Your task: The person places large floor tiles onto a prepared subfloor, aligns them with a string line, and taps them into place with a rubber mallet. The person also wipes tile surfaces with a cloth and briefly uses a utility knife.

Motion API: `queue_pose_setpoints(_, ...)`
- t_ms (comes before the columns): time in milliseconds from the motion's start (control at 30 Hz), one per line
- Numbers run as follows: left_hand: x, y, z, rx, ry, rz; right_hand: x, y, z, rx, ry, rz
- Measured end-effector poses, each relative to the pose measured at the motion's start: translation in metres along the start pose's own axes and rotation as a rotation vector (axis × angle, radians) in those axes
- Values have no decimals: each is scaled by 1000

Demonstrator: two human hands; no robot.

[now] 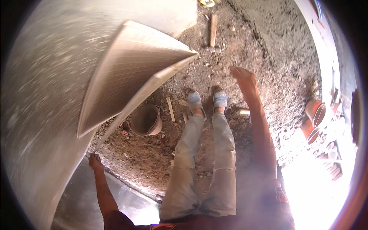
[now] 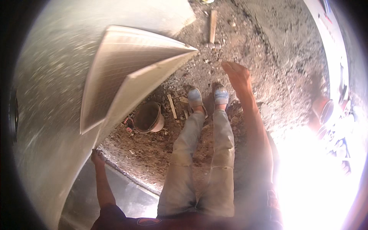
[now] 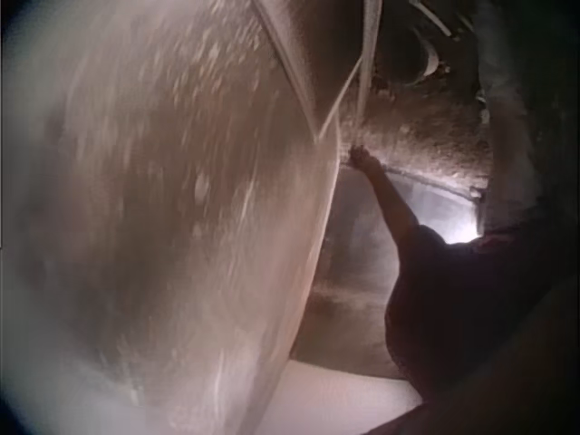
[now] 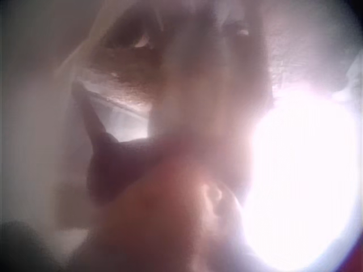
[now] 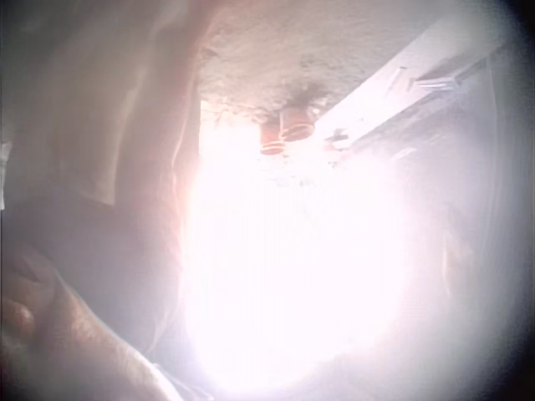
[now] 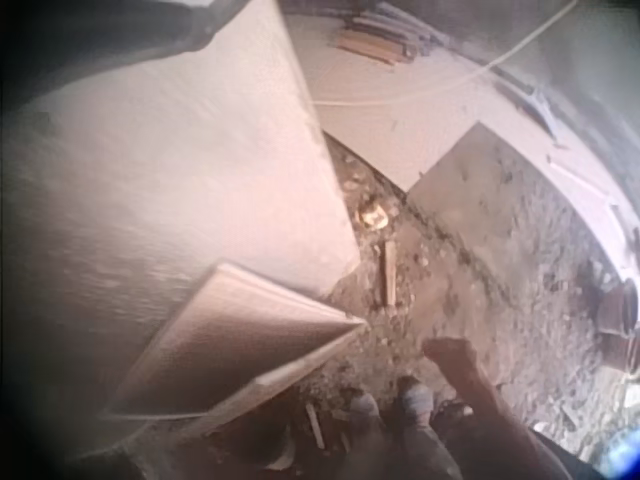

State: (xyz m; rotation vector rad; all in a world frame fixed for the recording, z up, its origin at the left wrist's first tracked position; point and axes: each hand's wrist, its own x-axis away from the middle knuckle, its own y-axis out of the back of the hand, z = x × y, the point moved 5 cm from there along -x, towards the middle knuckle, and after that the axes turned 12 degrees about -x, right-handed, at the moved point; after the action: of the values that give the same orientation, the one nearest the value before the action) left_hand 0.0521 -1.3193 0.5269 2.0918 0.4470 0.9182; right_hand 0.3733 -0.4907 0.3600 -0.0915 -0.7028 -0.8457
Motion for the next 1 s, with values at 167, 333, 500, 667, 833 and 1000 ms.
queue_pose_setpoints(167,31,0,24,65,22,24,-33,-78,77,187,-331,333)
queue_pose_setpoints(333,57,6,44,39,54,167,-19,-121,72,267,-608,497)
queue_pose_setpoints(500,58,14,46,-53,231,308,-17,-128,65,369,-694,486)
queue_pose_setpoints(667,9,-8,9,-761,202,572,-24,-141,56,417,-746,488)
queue_pose_setpoints(833,-71,-109,17,-1642,-329,998,-28,-151,60,428,-705,467)
queue_pose_setpoints(1000,-87,-119,38,-1525,-147,824,-23,-152,59,496,-759,480)
